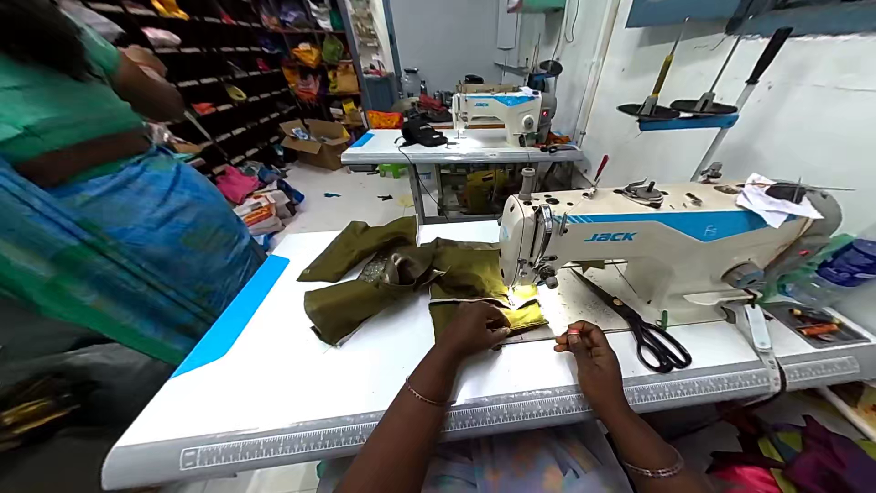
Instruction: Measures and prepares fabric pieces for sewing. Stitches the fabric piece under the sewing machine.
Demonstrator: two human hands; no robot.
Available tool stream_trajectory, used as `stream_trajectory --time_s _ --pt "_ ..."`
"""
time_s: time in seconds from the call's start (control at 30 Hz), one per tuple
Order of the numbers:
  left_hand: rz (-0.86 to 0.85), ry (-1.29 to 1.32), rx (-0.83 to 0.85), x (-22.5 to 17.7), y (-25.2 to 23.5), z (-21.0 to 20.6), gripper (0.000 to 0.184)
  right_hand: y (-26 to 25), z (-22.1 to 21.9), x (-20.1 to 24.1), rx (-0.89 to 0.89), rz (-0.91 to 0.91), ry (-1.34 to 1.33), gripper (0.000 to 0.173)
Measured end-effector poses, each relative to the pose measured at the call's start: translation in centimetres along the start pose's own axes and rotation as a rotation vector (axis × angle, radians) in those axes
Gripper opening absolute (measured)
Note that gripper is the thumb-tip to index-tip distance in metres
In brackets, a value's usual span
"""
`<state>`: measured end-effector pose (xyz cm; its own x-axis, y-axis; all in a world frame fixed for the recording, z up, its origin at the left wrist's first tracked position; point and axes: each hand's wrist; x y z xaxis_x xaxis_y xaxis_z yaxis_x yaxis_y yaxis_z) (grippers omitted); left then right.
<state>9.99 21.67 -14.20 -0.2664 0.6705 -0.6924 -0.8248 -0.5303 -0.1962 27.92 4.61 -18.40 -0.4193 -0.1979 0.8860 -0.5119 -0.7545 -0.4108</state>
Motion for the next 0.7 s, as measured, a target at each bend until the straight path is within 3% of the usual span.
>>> stream_trajectory --time_s 0.13,0.3,0.47,0.7 --pt "-0.043 -0.001 0.027 0.7 -0.2 -0.3 0.02 -0.2 -0.1 0.3 0.033 -0.036 0.032 0.016" --pt "-0.045 -0.027 0.052 0.8 -0.2 -0.3 0.018 -0.6 -0.5 0.4 0.276 0.033 0.374 0.023" --pt "-0.018 -0.011 0.079 0.3 -0.1 0.1 0.019 -0.8 -1.2 1.1 0.39 0.05 0.632 0.03" --pt "-0.036 -0.017 0.107 0.3 -0.2 0.2 0.016 -0.6 -1.6 1.5 0.408 0.095 0.72 0.031"
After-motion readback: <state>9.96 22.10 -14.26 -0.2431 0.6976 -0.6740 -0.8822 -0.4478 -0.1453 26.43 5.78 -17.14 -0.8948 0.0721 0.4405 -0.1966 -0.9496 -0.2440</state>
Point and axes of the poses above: each hand's wrist, its own y-axis away from the middle knuckle, its own z-axis out of the back of the hand, x = y × z, and after that the axes turned 6 degrees about y, right-handed
